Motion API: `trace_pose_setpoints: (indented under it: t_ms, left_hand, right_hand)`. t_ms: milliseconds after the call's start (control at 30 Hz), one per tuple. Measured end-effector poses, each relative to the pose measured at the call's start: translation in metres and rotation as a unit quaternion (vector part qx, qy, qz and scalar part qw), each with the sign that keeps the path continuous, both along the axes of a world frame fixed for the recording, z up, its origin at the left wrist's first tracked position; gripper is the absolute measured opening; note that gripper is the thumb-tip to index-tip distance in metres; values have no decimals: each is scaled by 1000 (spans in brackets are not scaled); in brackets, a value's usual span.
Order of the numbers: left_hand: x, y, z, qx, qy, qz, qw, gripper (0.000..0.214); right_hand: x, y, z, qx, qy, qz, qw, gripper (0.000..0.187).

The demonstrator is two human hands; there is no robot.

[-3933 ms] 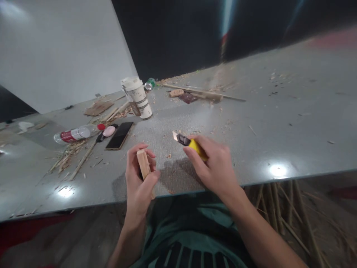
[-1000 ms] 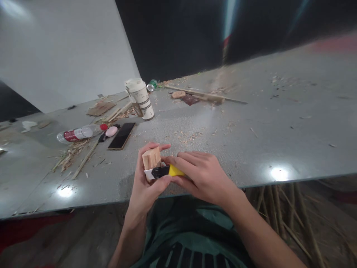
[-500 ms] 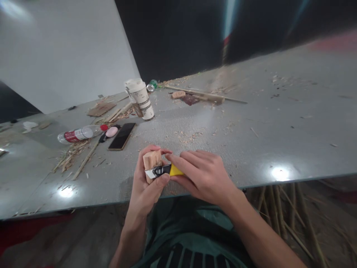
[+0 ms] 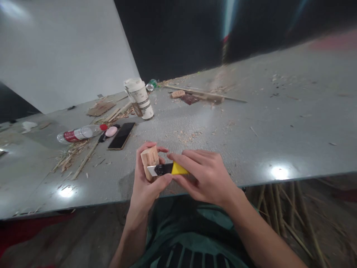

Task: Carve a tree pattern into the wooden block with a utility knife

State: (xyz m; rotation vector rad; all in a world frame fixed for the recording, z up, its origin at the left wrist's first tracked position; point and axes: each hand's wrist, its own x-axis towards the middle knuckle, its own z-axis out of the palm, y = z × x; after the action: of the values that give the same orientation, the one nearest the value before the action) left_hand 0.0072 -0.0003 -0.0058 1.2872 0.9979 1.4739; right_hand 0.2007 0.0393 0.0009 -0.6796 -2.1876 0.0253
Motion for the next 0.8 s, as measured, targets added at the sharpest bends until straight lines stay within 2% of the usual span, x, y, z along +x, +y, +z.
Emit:
trace_pose_setpoints:
  t_ms: [233,400,800]
  left_hand:
    - [1,-2,1,4,4,-22,1000,77]
    - [-2,-2,0,8,11,-25,1000,72]
    - [-4,-2,-2,40,47,3,998,54]
  right_hand:
    - [0,-1,2,-33,-8,29,999,32]
    - [0,0,1,-29,-23,42,998,33]
    - [-3,-1,1,65,-41,-14,997,34]
